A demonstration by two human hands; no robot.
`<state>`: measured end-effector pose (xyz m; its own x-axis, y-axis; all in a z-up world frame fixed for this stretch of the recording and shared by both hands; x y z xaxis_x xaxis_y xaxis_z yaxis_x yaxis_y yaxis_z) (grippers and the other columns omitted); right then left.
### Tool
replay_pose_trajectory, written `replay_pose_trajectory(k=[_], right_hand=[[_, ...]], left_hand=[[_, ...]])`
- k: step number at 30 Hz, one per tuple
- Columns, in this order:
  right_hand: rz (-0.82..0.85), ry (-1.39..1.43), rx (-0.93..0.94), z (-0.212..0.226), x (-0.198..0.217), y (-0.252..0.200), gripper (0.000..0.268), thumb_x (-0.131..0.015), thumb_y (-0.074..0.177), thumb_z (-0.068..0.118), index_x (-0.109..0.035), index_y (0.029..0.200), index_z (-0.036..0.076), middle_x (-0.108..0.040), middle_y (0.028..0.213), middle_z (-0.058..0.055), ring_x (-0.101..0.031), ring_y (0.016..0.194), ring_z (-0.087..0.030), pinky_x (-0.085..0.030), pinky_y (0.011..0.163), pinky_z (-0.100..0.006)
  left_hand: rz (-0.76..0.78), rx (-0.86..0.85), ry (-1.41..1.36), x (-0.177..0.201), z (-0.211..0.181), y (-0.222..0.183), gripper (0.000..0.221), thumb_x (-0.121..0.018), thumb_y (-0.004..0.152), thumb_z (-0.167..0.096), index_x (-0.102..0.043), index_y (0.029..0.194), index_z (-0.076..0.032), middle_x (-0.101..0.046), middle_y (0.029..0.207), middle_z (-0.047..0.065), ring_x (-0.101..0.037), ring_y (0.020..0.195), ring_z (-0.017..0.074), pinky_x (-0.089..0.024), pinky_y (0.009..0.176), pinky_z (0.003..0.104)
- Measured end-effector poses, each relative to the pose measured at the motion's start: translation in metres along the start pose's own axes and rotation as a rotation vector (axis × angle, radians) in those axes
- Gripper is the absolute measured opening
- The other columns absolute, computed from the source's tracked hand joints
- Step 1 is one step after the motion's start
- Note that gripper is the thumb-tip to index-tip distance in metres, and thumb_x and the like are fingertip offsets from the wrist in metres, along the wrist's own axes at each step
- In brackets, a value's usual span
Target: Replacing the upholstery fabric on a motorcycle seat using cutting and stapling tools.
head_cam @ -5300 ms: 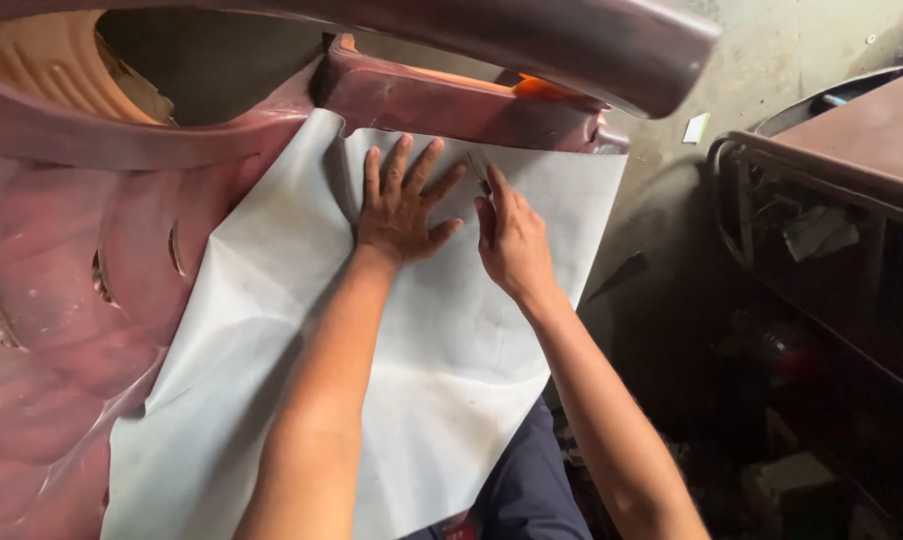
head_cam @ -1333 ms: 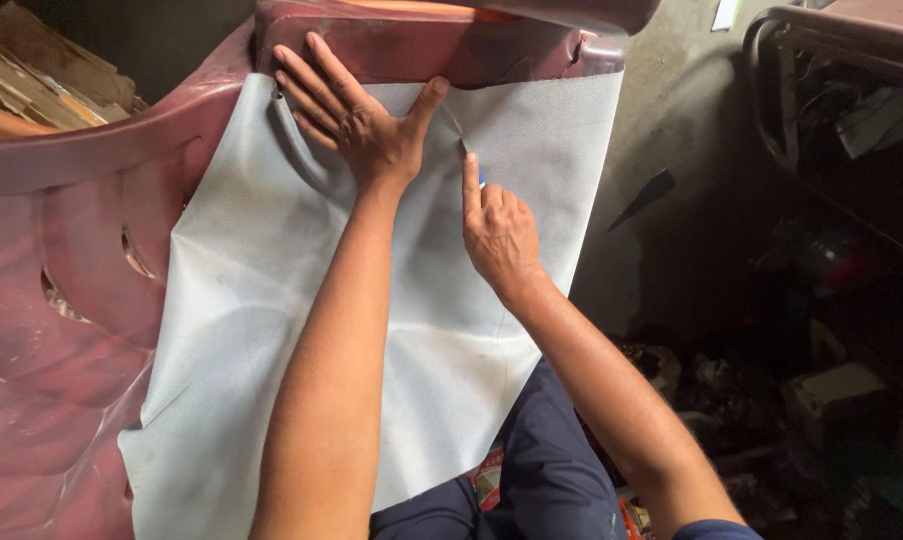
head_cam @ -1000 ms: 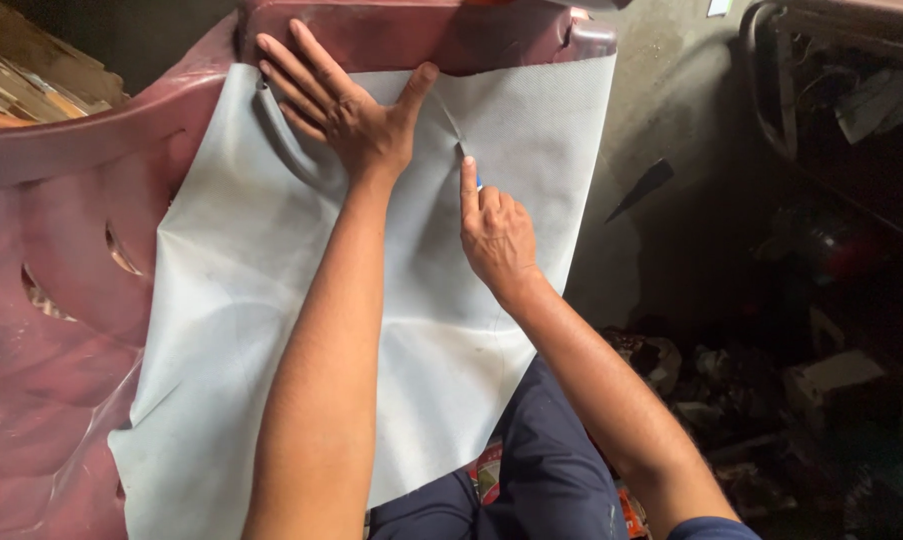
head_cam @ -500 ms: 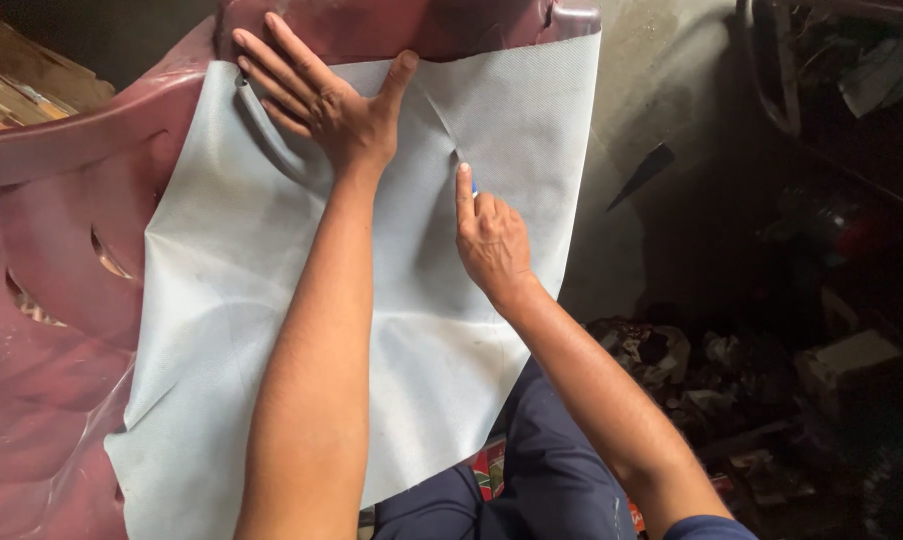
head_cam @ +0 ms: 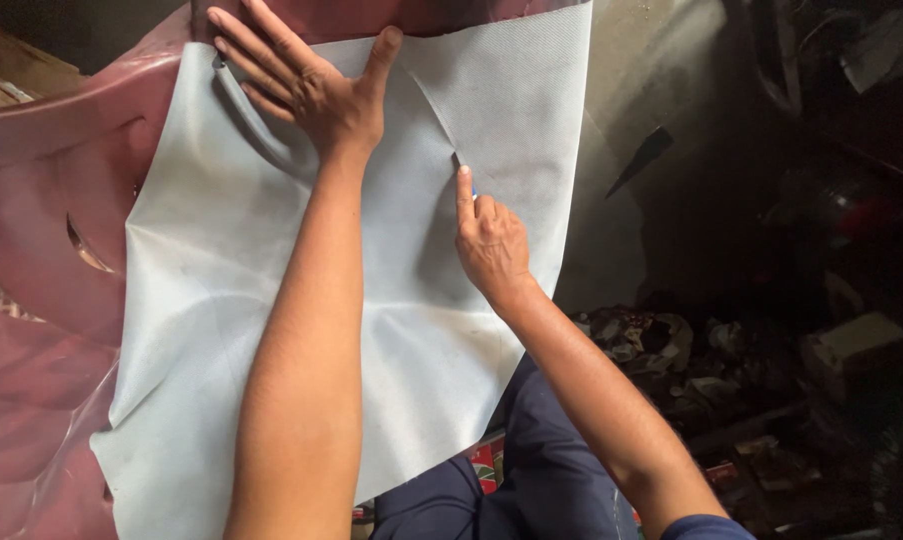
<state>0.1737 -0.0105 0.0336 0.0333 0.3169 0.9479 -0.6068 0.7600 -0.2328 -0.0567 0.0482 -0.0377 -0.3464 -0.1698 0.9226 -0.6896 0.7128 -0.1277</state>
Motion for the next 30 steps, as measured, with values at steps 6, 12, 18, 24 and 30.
replay_pose_trajectory(k=[6, 12, 18, 24, 30], right_hand=[[0.028, -0.009, -0.016, 0.002, -0.003, -0.009, 0.059, -0.062, 0.085, -0.005, -0.055, 0.143, -0.008, -0.049, 0.066, -0.004, -0.050, 0.055, -0.014, -0.047, 0.050, -0.030], [0.061, -0.007, -0.009, 0.006, -0.007, -0.030, 0.065, -0.063, 0.079, -0.004, -0.055, 0.143, -0.009, -0.051, 0.068, -0.006, -0.052, 0.057, -0.017, -0.048, 0.052, -0.030], [0.069, 0.092, -0.067, -0.002, -0.010, -0.044, 0.066, -0.064, 0.077, -0.007, -0.056, 0.143, -0.008, -0.050, 0.069, -0.006, -0.054, 0.058, -0.017, -0.048, 0.051, -0.032], [-0.096, 0.266, -0.139, -0.040, 0.032, -0.042, 0.054, -0.069, 0.088, 0.001, -0.059, 0.141, -0.005, -0.059, 0.075, -0.010, -0.061, 0.065, -0.025, -0.051, 0.056, -0.039], [-0.315, 0.251, -0.097, -0.055, 0.064, -0.024, 0.031, -0.065, 0.098, 0.001, -0.061, 0.128, -0.001, -0.071, 0.117, -0.015, -0.070, 0.112, -0.033, -0.058, 0.095, -0.043]], left_hand=[[0.022, 0.002, -0.004, -0.005, 0.006, -0.001, 0.140, -0.051, 0.078, -0.102, 0.007, 0.166, -0.011, 0.016, 0.171, 0.019, 0.015, 0.160, 0.0401, 0.005, 0.132, 0.068], [0.008, -0.023, 0.041, -0.013, 0.013, -0.002, 0.142, -0.051, 0.081, -0.103, 0.009, 0.165, -0.006, 0.017, 0.170, 0.019, 0.019, 0.159, 0.0387, 0.006, 0.132, 0.069], [0.061, 0.015, 0.041, -0.010, 0.010, -0.001, 0.144, -0.053, 0.080, -0.103, 0.008, 0.164, -0.003, 0.015, 0.170, 0.021, 0.019, 0.163, 0.0410, 0.007, 0.131, 0.069], [-0.045, -0.036, -0.033, 0.006, 0.004, -0.008, 0.134, -0.051, 0.081, -0.100, 0.001, 0.167, -0.012, 0.011, 0.172, 0.020, 0.012, 0.161, 0.0387, 0.003, 0.133, 0.068], [0.233, -0.723, 0.112, 0.001, -0.034, -0.079, 0.111, -0.068, 0.096, -0.084, -0.007, 0.170, -0.029, 0.006, 0.176, 0.006, 0.006, 0.163, 0.0304, 0.003, 0.126, 0.067]])
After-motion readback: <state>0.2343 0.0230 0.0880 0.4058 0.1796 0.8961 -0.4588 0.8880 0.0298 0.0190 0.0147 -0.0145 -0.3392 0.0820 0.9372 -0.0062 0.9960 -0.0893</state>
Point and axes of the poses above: each hand's wrist, its own y-axis towards the middle knuckle, its own x-axis out of the back of the hand, z = x × y, the point moved 8 cm from there along y, towards the middle knuckle
